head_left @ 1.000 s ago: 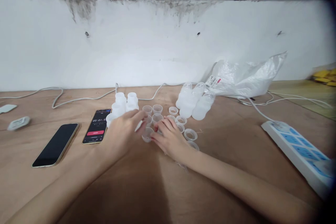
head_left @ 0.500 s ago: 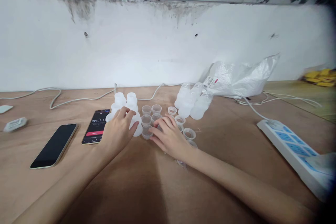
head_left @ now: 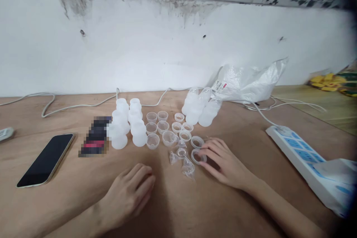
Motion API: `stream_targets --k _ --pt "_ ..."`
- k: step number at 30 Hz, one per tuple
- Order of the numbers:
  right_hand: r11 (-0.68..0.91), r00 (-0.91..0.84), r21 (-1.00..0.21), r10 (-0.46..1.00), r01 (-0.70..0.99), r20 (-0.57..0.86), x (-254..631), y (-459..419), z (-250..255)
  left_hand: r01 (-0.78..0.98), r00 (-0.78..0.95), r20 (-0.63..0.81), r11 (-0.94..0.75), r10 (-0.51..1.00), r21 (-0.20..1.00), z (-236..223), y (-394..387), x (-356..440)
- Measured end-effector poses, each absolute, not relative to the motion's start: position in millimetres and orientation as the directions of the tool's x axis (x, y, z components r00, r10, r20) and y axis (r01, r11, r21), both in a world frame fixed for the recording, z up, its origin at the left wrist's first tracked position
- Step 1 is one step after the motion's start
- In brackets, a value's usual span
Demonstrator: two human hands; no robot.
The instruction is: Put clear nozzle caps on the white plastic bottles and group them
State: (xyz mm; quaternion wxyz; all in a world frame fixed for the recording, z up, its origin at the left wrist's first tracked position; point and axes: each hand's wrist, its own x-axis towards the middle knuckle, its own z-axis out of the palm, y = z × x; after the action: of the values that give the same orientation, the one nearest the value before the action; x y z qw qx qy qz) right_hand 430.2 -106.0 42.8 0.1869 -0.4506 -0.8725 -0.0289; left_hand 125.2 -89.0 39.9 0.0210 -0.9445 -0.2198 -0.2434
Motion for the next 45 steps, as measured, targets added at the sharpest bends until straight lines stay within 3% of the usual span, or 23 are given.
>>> stream_targets --k 4,10,14,17,20,24,26,29,33,45 --pt "0.609 -0.559 -0.066 0.761 0.791 0.329 442.2 -117.0 33.4 0.389 0.785 0.433 -0.897 0.443 0.211 17.5 -95.8 119.8" --pt "0.695 -0.536 -0.185 0.673 0.695 0.51 427.6 -122.6 46.9 0.383 0.744 0.398 -0.83 0.537 0.404 27.8 -95.3 121.7" --pt "0.768 -0.634 -0.132 0.601 0.627 0.487 386.1 -118.4 64.9 0.252 0.653 0.249 -0.516 0.715 0.819 42.2 -95.8 139.4" --pt "0.809 -0.67 -0.126 0.552 0.573 0.497 355.8 -105.6 69.6 0.022 0.662 0.138 -0.203 0.737 0.979 43.6 -88.3 154.0" --pt "0.816 -0.661 -0.152 0.547 0.558 0.514 344.6 -93.4 68.6 -0.152 0.526 0.121 -0.047 0.842 0.987 35.4 -76.4 159.1" --pt "0.75 -0.615 -0.128 0.617 0.649 0.491 362.0 -91.3 64.6 -0.235 0.378 0.081 0.011 0.922 0.972 22.4 -65.3 154.3" --pt "0.66 -0.574 -0.158 0.728 0.734 0.376 375.7 -95.0 62.7 -0.244 0.356 0.062 0.028 0.932 0.969 19.0 -63.9 152.3" --pt "0.452 -0.449 -0.258 0.89 0.854 0.077 389.2 -101.4 62.5 -0.247 0.369 0.056 0.04 0.928 0.968 16.7 -65.4 151.8" --pt "0.335 -0.396 -0.341 0.91 0.878 -0.126 390.5 -106.7 65.2 -0.222 0.399 0.082 0.01 0.913 0.975 15.5 -68.7 152.7" --pt "0.255 -0.381 -0.487 0.907 0.835 -0.178 388.7 -107.4 75.6 -0.097 0.459 0.152 -0.121 0.875 0.988 20.7 -74.9 152.3"
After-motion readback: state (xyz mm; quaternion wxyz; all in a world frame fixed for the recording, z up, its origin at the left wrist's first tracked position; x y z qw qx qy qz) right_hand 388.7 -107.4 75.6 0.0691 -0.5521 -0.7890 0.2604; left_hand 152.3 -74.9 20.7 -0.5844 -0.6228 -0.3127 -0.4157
